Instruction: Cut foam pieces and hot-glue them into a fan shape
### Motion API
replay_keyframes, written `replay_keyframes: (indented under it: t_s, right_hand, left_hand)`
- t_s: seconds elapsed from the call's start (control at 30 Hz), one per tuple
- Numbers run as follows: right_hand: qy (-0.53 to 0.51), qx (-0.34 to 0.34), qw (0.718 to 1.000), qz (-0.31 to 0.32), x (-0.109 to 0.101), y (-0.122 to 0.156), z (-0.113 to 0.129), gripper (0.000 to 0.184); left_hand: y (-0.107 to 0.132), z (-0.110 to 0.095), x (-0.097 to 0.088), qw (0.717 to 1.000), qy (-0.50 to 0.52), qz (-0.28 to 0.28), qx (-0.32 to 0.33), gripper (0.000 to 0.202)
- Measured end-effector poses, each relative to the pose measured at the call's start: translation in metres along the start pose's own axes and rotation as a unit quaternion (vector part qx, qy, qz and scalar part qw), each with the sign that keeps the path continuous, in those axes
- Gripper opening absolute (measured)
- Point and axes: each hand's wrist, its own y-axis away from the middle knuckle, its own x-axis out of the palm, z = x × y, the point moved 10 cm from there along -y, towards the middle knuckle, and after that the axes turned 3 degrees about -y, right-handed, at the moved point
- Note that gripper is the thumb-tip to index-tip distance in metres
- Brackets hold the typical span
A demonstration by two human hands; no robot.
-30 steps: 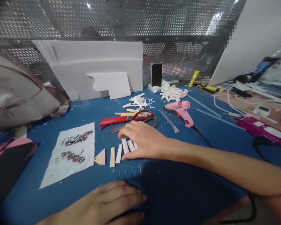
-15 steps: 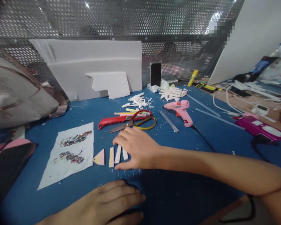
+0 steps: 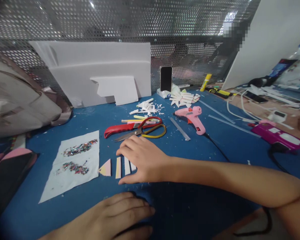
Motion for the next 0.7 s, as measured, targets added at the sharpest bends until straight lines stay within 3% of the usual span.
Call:
replay_keyframes:
  t_s: [0.23,0.7]
  right_hand:
    - [0.020,0.006,1.000,0.005,0.013,-0.004,-0.002,0.055]
    - [-0.011,0.028,0.999,0.025,0.001,-0.011,0.008,0.046]
  left_hand:
    - [-0.003,0.000,-0.006,1.000,-0.002,-0.003,-0.001,0.024]
    - [0.006,-0.003,0.012,1.000,0.019,0.009,0.001,0.025]
